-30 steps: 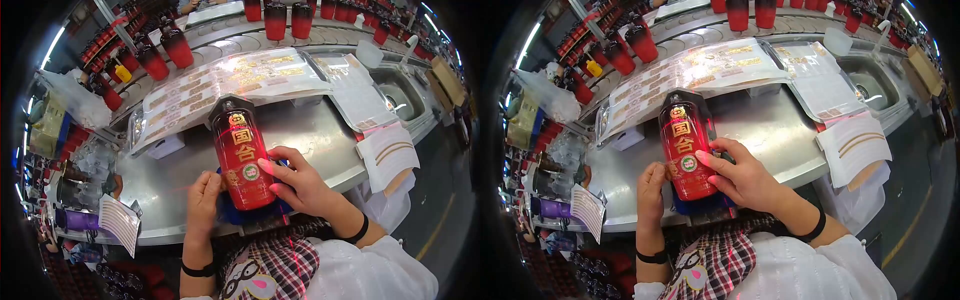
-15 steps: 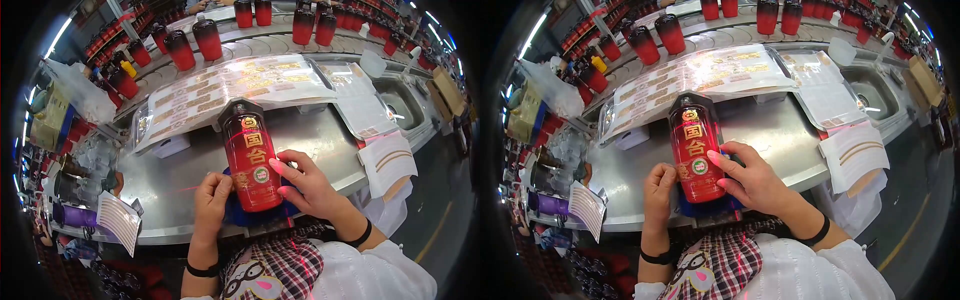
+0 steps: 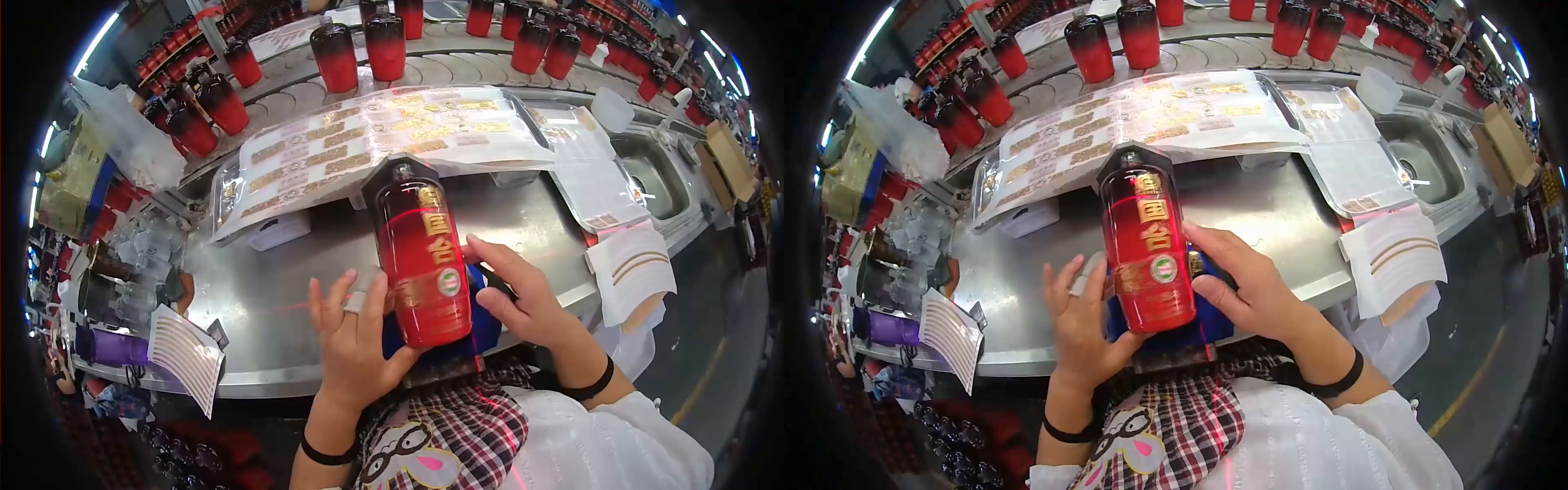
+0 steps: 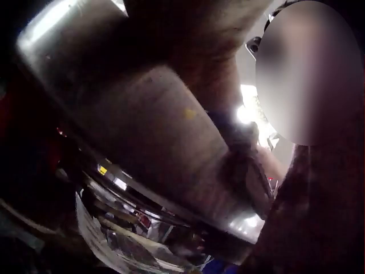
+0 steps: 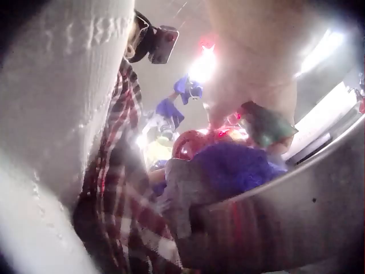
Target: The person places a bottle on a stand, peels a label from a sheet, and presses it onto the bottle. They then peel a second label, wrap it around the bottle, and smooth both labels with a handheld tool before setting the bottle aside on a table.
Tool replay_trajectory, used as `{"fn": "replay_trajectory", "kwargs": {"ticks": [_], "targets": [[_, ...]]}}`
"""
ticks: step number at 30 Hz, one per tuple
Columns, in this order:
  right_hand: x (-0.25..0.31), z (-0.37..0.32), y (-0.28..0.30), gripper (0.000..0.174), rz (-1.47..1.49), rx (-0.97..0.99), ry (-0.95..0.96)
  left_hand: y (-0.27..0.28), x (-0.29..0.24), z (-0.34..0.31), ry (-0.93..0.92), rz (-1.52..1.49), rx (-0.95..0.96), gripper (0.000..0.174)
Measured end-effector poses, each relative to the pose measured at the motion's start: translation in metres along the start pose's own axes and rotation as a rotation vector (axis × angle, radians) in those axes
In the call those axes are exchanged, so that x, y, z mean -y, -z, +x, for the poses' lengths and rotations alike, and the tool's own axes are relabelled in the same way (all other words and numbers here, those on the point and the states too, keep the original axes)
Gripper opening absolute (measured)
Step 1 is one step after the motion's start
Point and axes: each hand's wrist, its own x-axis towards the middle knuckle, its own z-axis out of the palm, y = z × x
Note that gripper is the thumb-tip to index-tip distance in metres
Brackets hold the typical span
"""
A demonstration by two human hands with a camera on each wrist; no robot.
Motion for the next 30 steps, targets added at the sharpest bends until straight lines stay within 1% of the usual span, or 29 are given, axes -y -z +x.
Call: {"fn": "replay_trajectory", "kwargs": {"ticks": [2, 5, 8, 10, 11, 12, 15, 18, 21, 24, 27, 30], "targets": [[0.004, 0.001, 0.002, 0.055, 0.066, -0.011, -0.021, 0.004, -0.004, 0.001, -0.043, 0.021, -0.07, 0.093], [0.011, 0.002, 0.001, 0.051, -0.059, -0.04, 0.028, -0.003, -0.007, 0.006, 0.032, -0.164, -0.034, 0.089], [0.014, -0.001, 0.003, 0.05, -0.129, -0.003, 0.086, -0.011, -0.004, 0.001, 0.244, -0.833, -0.069, 0.075], [0.014, -0.003, -0.001, 0.05, -0.191, 0.008, 0.118, -0.016, -0.009, 0.007, 0.334, -0.918, -0.147, 0.067], [0.013, -0.004, -0.004, 0.05, -0.219, 0.014, 0.138, -0.017, -0.011, 0.01, 0.38, -0.955, -0.188, 0.062], [0.012, -0.004, -0.007, 0.05, -0.22, 0.02, 0.143, -0.021, -0.008, 0.01, 0.374, -0.824, -0.179, 0.052], [0.01, -0.005, -0.008, 0.051, -0.228, 0.015, 0.159, -0.023, -0.008, 0.006, 0.392, -0.673, -0.152, 0.04], [0.007, -0.006, -0.008, 0.053, -0.247, 0.027, 0.171, -0.023, -0.013, 0.009, 0.47, -0.794, -0.197, 0.03], [0.005, -0.005, -0.011, 0.054, -0.248, 0.017, 0.176, -0.019, -0.018, 0.018, 0.533, -0.819, -0.184, 0.023], [0.004, -0.006, -0.011, 0.056, -0.23, 0.018, 0.174, -0.028, -0.016, 0.017, 0.556, -0.974, -0.266, 0.019], [0.006, -0.005, -0.011, 0.056, -0.243, 0.023, 0.175, -0.034, -0.015, 0.012, 0.611, -1.109, -0.299, 0.015], [0.003, -0.005, -0.012, 0.057, -0.229, 0.023, 0.174, -0.039, -0.012, 0.007, 0.601, -1.156, -0.313, 0.013]]}}
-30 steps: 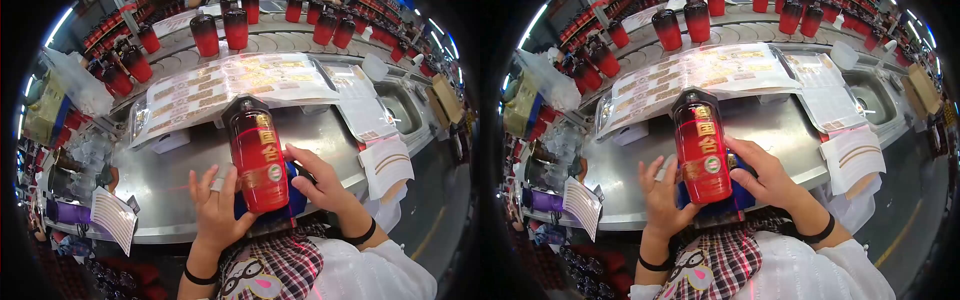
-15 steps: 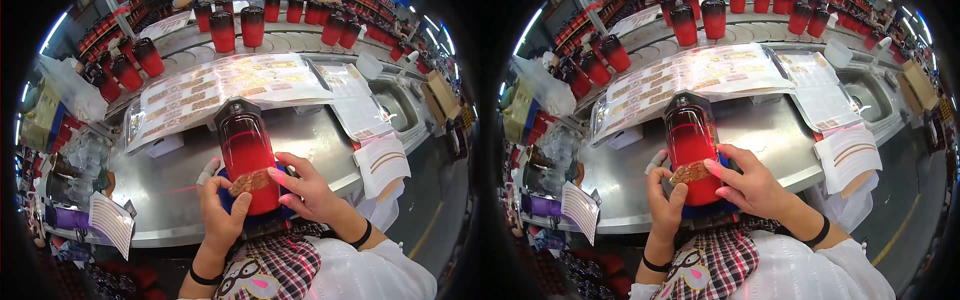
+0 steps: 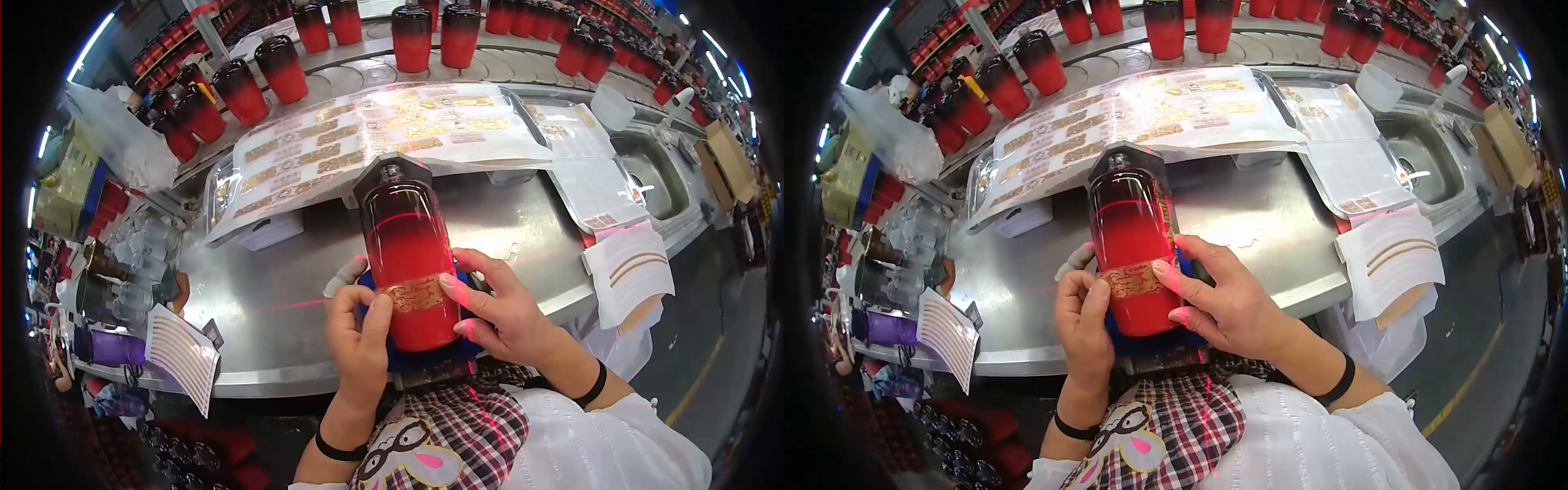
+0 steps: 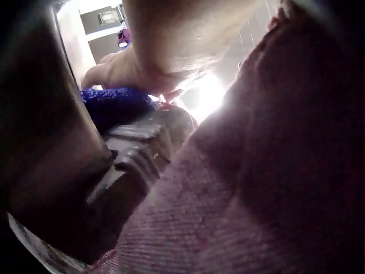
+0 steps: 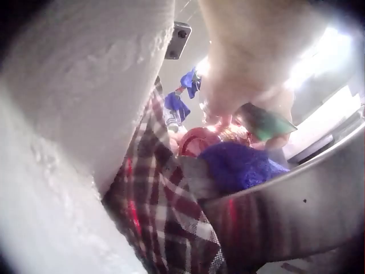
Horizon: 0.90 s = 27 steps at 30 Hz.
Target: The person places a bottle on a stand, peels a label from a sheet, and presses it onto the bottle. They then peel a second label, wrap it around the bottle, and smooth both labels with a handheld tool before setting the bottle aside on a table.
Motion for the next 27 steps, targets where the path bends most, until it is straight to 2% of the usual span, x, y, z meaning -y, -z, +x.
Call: {"fn": "replay_trajectory", "kwargs": {"ticks": [3, 4, 7, 8, 11, 15, 16, 19, 22, 25, 27], "targets": [[0.001, 0.001, 0.001, 0.056, -0.007, -0.003, 0.009, 0.001, -0.013, -0.01, -0.144, 0.292, -0.156, 0.006], [0.001, 0.001, 0.0, 0.057, 0.008, -0.013, -0.001, -0.001, -0.023, -0.015, -0.379, 0.593, -0.081, 0.021], [0.002, -0.001, -0.001, 0.057, 0.034, 0.001, -0.019, -0.026, -0.051, -0.022, -0.648, 1.084, 0.235, 0.046], [0.002, -0.001, 0.0, 0.057, 0.027, 0.014, -0.015, -0.02, -0.037, -0.021, -0.621, 1.114, 0.251, 0.065], [0.001, -0.004, 0.0, 0.057, 0.017, 0.018, -0.027, -0.012, -0.029, -0.032, -0.494, 1.03, 0.14, 0.064], [0.0, -0.001, -0.001, 0.057, 0.017, 0.011, -0.023, -0.005, -0.031, -0.029, -0.496, 1.132, 0.15, 0.075], [-0.001, -0.003, -0.002, 0.057, 0.023, 0.011, -0.021, -0.011, -0.034, -0.026, -0.51, 1.189, 0.17, 0.083], [-0.004, -0.006, -0.002, 0.056, 0.043, -0.02, -0.023, -0.011, -0.023, -0.012, -0.577, 0.993, 0.239, 0.089], [0.0, -0.006, 0.001, 0.055, -0.019, -0.002, -0.032, 0.009, -0.005, -0.02, -0.382, 0.743, 0.231, 0.091], [-0.002, -0.008, 0.0, 0.055, -0.017, -0.001, -0.021, 0.008, -0.008, -0.022, -0.447, 0.952, 0.199, 0.093], [0.001, -0.007, -0.001, 0.054, -0.013, -0.027, -0.014, -0.002, -0.02, -0.017, -0.531, 0.979, 0.213, 0.096]]}}
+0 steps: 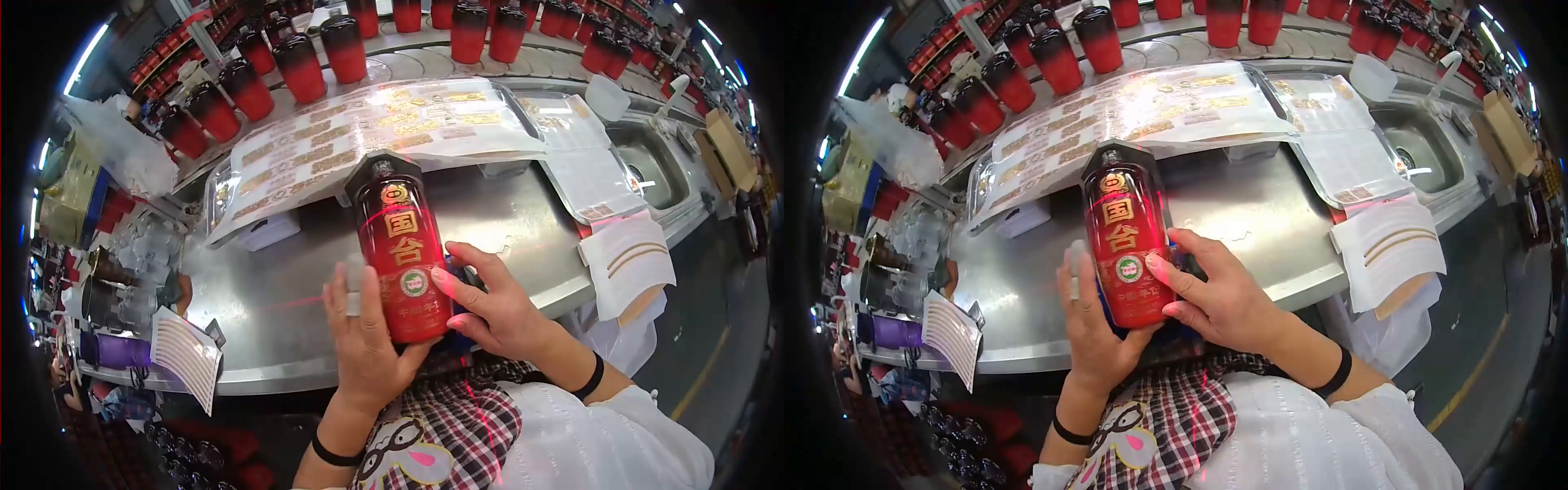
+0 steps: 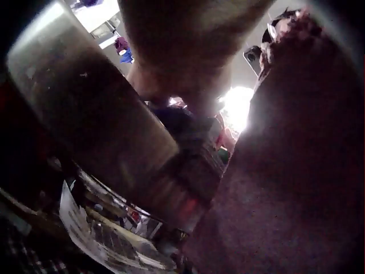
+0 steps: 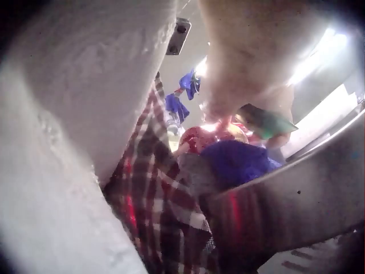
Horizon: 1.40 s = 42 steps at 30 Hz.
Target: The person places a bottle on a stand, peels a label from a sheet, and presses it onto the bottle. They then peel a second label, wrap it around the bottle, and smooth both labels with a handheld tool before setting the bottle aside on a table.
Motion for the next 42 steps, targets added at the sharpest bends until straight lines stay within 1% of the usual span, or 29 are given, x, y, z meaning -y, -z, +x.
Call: {"fn": "replay_trajectory", "kwargs": {"ticks": [2, 6, 7, 10, 13, 25, 28, 31, 34, 42], "targets": [[0.0, 0.001, 0.001, 0.054, -0.022, -0.017, 0.025, -0.005, 0.005, 0.0, -0.049, 0.01, 0.018, 0.097], [-0.004, -0.003, 0.007, 0.056, -0.066, -0.049, 0.052, -0.01, 0.022, -0.014, 0.152, -0.362, 0.083, 0.099], [-0.004, -0.004, 0.007, 0.056, -0.061, -0.049, 0.055, -0.007, 0.016, -0.009, 0.082, -0.203, 0.074, 0.1], [-0.002, -0.001, 0.005, 0.058, -0.025, -0.038, 0.042, -0.001, 0.004, 0.001, -0.006, -0.013, 0.014, 0.099], [0.002, 0.005, 0.004, 0.06, -0.023, -0.011, 0.036, -0.004, 0.008, -0.002, -0.03, -0.003, 0.06, 0.098], [-0.002, 0.001, 0.001, 0.061, -0.074, 0.007, 0.045, -0.004, 0.011, -0.003, -0.054, -0.019, 0.069, 0.098], [-0.003, -0.001, 0.001, 0.06, -0.07, 0.005, 0.037, -0.006, 0.008, -0.003, -0.026, -0.06, 0.045, 0.097], [-0.003, 0.0, 0.0, 0.059, -0.072, -0.011, 0.05, -0.009, 0.008, -0.007, -0.043, -0.02, 0.022, 0.095], [-0.004, 0.0, 0.0, 0.059, -0.051, 0.007, 0.043, -0.008, 0.008, -0.006, -0.071, 0.01, 0.026, 0.092], [-0.005, 0.001, -0.001, 0.058, -0.04, 0.003, 0.049, -0.008, 0.009, -0.006, -0.059, -0.049, 0.031, 0.09]]}}
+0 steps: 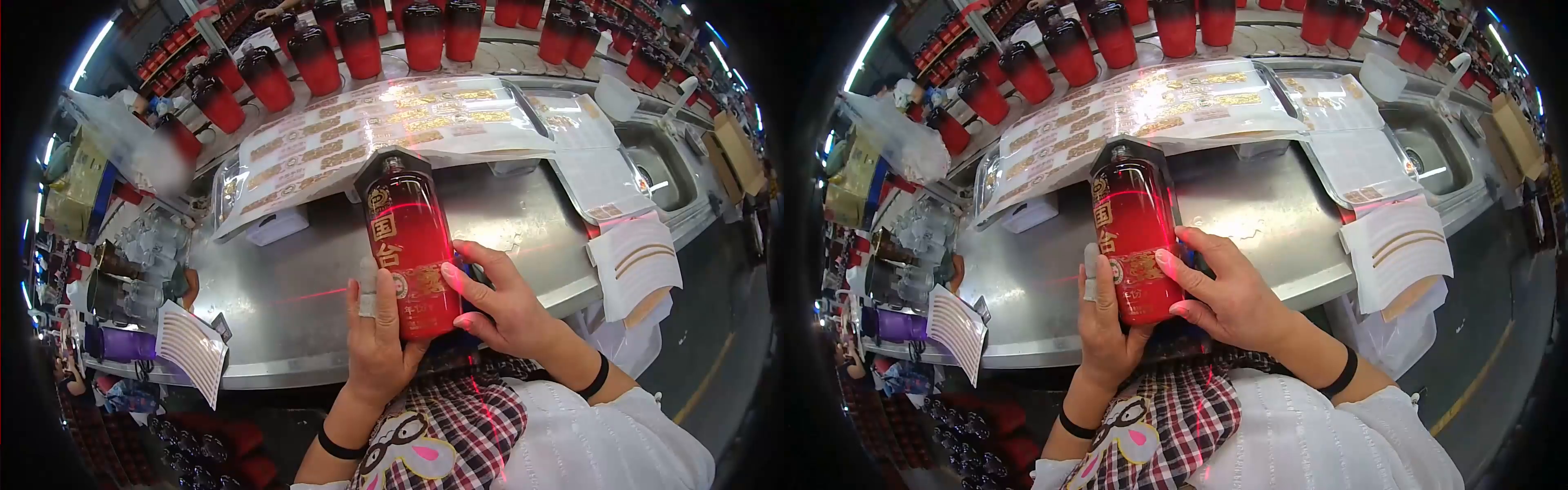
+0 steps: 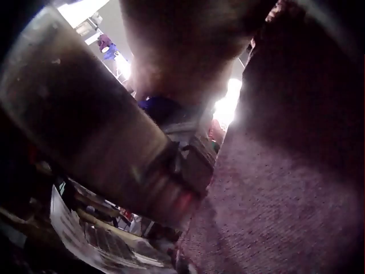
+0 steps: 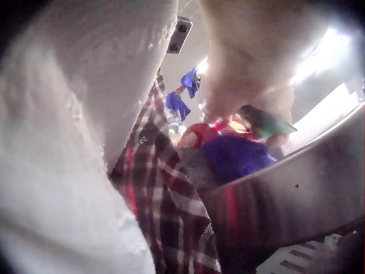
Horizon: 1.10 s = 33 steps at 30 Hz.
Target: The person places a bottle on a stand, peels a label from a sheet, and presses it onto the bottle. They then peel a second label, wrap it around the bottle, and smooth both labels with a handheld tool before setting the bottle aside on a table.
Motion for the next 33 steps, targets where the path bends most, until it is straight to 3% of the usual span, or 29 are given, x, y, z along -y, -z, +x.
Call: {"fn": "replay_trajectory", "kwargs": {"ticks": [22, 25, 28, 33], "targets": [[-0.001, 0.0, 0.001, 0.057, -0.008, 0.006, 0.003, -0.003, -0.006, 0.003, -0.058, 0.106, -0.05, 0.086], [0.003, 0.001, 0.0, 0.058, 0.013, 0.0, -0.012, -0.002, -0.002, 0.003, -0.059, 0.065, -0.019, 0.088], [0.007, 0.005, 0.0, 0.06, -0.014, -0.011, 0.014, -0.007, 0.004, -0.008, 0.097, -0.255, 0.016, 0.088], [0.005, 0.003, -0.003, 0.061, -0.015, -0.022, 0.018, -0.003, -0.001, 0.0, 0.0, -0.02, -0.02, 0.088]]}}
